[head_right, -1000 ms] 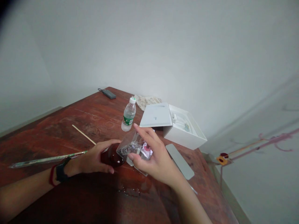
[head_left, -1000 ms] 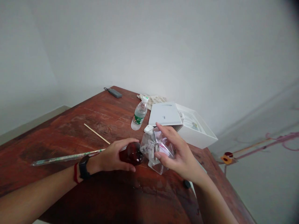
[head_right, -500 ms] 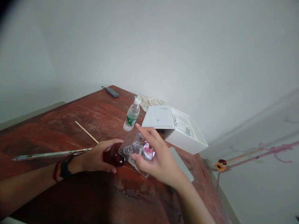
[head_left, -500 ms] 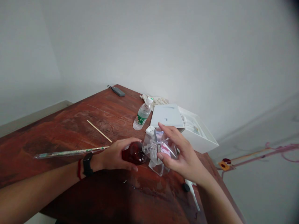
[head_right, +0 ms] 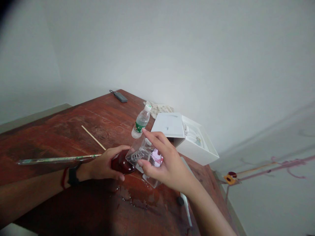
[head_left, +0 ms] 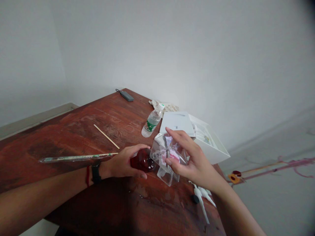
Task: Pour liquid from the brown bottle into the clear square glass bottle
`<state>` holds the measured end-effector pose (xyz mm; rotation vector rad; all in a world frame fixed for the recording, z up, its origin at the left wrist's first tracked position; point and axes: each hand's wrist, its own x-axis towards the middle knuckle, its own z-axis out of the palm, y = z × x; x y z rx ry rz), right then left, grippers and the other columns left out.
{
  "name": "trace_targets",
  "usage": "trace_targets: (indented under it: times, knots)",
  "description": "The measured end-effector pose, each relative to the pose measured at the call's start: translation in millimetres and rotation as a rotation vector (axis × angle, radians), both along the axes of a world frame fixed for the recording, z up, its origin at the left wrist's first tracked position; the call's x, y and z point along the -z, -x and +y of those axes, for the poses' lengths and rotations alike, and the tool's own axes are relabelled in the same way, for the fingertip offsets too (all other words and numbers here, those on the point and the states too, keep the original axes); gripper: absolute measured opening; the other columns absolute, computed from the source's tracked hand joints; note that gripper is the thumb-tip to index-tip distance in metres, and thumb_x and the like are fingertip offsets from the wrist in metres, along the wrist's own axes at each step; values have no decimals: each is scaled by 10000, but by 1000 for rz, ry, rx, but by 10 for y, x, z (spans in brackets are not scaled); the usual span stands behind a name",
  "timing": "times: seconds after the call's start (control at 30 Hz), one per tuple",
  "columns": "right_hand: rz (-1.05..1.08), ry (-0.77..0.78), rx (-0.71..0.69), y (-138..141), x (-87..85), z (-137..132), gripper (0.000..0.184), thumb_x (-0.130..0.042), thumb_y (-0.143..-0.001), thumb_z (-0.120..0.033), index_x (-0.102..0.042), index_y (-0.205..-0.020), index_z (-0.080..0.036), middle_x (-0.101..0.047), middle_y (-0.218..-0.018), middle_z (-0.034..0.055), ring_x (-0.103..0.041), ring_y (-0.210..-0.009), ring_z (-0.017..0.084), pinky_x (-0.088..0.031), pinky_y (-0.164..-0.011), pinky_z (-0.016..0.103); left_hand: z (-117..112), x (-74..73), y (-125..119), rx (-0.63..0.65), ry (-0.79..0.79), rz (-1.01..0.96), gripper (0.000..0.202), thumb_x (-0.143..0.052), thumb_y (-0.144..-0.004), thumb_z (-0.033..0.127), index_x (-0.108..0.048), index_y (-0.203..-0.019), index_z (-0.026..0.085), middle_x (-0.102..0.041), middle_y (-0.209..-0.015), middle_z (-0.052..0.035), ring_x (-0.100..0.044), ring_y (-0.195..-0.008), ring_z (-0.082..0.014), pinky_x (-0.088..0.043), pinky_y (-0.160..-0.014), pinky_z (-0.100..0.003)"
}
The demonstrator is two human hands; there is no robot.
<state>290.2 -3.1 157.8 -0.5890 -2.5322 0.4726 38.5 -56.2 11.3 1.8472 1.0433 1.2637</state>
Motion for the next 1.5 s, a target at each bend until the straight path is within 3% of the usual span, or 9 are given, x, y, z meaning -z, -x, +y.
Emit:
trace_targets:
  times: [0.3,0.7,1.5]
  knots:
    - [-23,-23,-34,53,-48,39,752,-722,-981,-307,-446,-1673,-410,-620,-1363,79,-647,-1132,265,-588,-1022,457,76,60,6,61,32,-70,922,-1004,-663,618,-624,-1402,220,-792,-1293,-125,-769,-1171,-359,-599,-1049,-481]
    - [-92,-41,-43,92,-134,29,747,-732,-986,-317,-450,-1673,-400,-631,-1369,84,-656,-1137,272,-600,-1030,479,-12,-18,-28,37,88,-97,860,-1009,-668,527,-627,-1375,219,-795,-1236,-78,-768,-1120,-329,-600,-1020,-443]
    - [-164,-90,-133,136,-222,21,799,-742,-984,-303,-397,-1698,-406,-608,-1436,94,-654,-1224,282,-580,-1097,491,13,82,-32,85,44,-108,854,-1017,-669,503,-572,-1340,217,-785,-1228,-85,-776,-1077,-318,-602,-930,-389]
